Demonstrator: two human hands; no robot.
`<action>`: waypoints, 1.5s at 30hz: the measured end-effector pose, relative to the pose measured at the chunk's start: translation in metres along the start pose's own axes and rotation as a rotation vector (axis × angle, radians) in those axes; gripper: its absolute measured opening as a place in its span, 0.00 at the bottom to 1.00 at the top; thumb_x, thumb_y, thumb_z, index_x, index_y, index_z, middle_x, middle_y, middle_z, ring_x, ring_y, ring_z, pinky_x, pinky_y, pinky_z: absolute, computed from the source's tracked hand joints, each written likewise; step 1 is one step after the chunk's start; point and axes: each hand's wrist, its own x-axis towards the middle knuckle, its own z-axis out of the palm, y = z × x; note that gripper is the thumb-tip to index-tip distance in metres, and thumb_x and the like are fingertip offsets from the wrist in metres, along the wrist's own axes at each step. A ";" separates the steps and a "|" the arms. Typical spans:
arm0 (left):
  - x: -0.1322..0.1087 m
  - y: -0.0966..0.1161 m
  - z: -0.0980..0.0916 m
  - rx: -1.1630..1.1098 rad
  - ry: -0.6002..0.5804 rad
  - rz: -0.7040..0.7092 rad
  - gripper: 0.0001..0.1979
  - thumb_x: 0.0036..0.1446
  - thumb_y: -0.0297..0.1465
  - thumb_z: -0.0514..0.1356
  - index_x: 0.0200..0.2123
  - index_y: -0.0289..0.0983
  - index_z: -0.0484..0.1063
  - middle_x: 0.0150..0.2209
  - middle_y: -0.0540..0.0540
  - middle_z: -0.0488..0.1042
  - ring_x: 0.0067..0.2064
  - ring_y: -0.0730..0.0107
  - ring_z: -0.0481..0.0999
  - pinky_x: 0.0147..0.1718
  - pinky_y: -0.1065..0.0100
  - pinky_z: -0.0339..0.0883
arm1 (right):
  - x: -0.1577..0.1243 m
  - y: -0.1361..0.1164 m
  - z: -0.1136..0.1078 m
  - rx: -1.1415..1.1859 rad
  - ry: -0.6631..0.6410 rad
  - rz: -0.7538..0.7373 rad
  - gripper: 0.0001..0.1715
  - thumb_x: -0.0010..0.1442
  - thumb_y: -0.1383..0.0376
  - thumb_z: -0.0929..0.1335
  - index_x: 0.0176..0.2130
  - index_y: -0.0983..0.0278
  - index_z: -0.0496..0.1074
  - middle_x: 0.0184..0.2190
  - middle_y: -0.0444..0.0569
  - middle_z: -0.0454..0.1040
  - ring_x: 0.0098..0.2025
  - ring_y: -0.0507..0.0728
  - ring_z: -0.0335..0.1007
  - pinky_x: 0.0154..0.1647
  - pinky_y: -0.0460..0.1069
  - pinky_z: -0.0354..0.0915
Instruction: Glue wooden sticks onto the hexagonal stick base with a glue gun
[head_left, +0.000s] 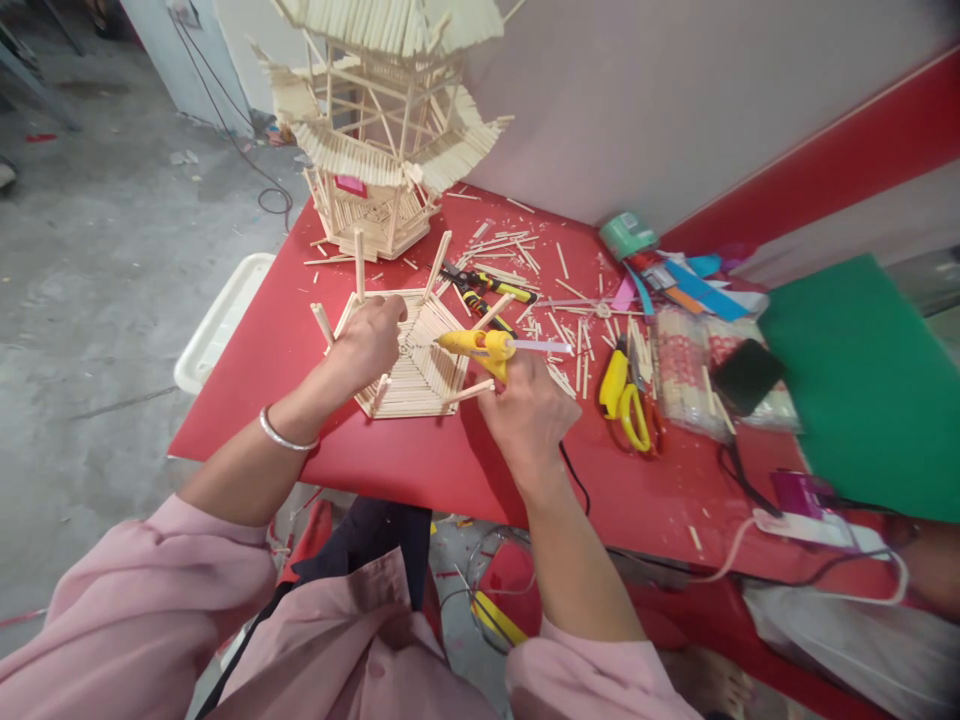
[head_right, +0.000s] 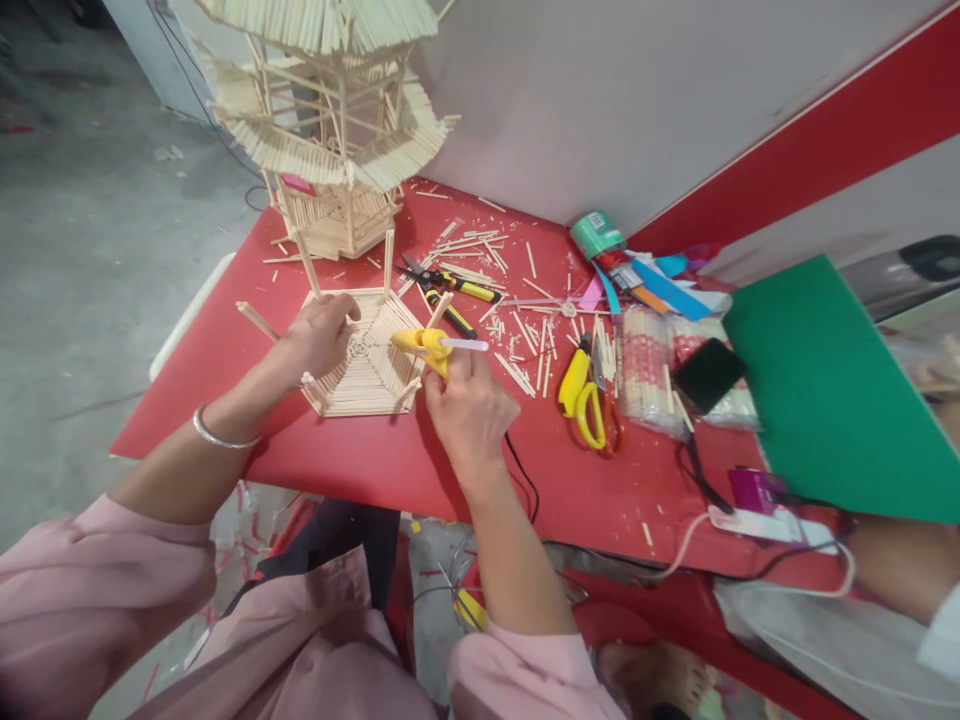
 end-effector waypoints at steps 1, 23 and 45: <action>0.000 0.000 0.000 -0.010 0.022 0.010 0.13 0.53 0.16 0.54 0.38 0.36 0.70 0.33 0.44 0.71 0.36 0.64 0.70 0.37 0.63 0.67 | -0.002 0.001 -0.001 0.008 0.002 0.025 0.16 0.61 0.56 0.66 0.43 0.65 0.74 0.34 0.52 0.75 0.27 0.53 0.62 0.26 0.50 0.44; 0.009 0.024 -0.023 -0.829 0.416 0.079 0.05 0.67 0.30 0.56 0.43 0.41 0.72 0.29 0.51 0.71 0.23 0.77 0.64 0.21 0.72 0.59 | -0.101 0.094 -0.033 0.825 0.014 0.786 0.30 0.57 0.38 0.66 0.36 0.61 0.70 0.28 0.44 0.74 0.29 0.54 0.68 0.31 0.49 0.63; -0.014 0.044 -0.063 -0.931 0.241 0.237 0.35 0.66 0.59 0.44 0.52 0.37 0.73 0.49 0.36 0.78 0.38 0.66 0.81 0.33 0.64 0.77 | -0.127 0.127 -0.052 0.224 0.216 0.413 0.36 0.65 0.45 0.59 0.48 0.70 0.79 0.43 0.67 0.78 0.47 0.69 0.72 0.50 0.61 0.65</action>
